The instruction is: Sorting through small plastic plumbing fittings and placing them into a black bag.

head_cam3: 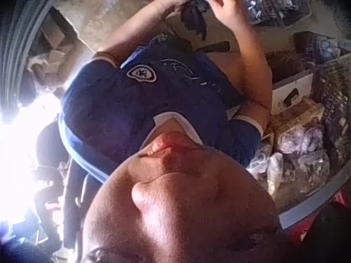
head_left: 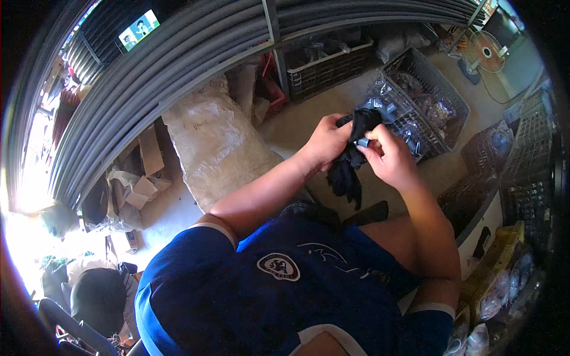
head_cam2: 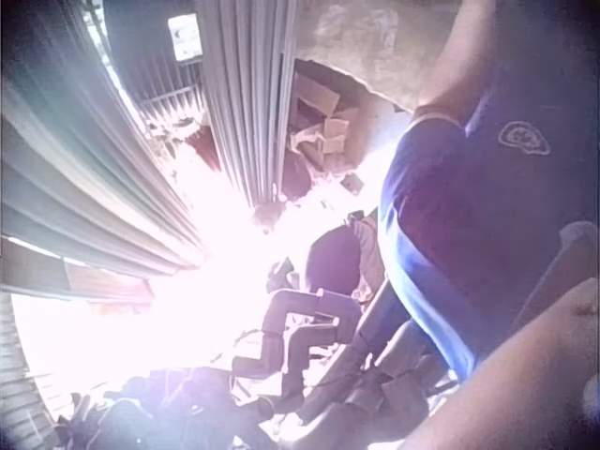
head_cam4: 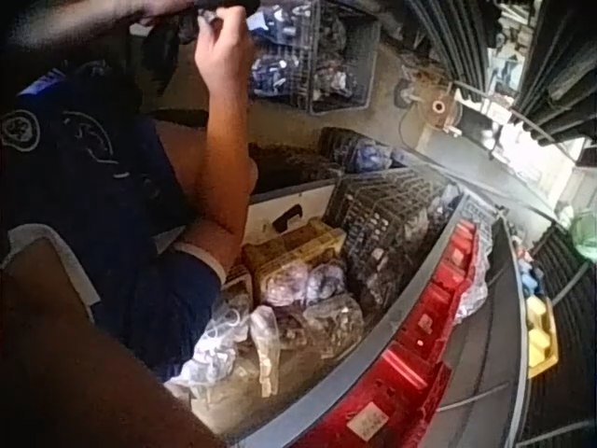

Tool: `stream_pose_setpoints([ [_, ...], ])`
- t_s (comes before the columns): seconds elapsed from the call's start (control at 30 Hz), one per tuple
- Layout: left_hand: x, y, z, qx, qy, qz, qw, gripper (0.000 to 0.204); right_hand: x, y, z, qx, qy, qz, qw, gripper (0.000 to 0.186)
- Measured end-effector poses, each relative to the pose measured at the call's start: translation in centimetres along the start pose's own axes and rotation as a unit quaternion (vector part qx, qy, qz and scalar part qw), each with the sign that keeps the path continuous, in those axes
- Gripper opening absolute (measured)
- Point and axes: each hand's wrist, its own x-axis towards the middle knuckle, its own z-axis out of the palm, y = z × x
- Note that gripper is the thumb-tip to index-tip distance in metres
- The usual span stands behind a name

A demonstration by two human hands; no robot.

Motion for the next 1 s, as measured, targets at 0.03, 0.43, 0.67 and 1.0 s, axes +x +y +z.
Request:
stream_pose_setpoints([
  [0.03,0.0,-0.2,0.0,-0.01,0.004,0.008,1.0,0.038,-0.1,0.2,0.3,0.024,0.016,0.007,1.0,0.022],
  [0.43,-0.4,-1.5,-1.1,0.263,0.032,0.358,0.896,0.041,-0.2,0.3,1.1,0.605,0.023,0.294,0.74,0.012],
  [0.67,-0.3,0.2,0.2,0.011,-0.13,0.198,0.972,0.026,0.2,-1.0,-0.9,0.337,0.06,0.149,0.928,0.023],
  [1.0,1.3,0.2,1.9,-0.013,0.003,0.003,1.0,0.034,0.0,-1.4,-2.6,-0.106,0.034,-0.083,0.99,0.023],
])
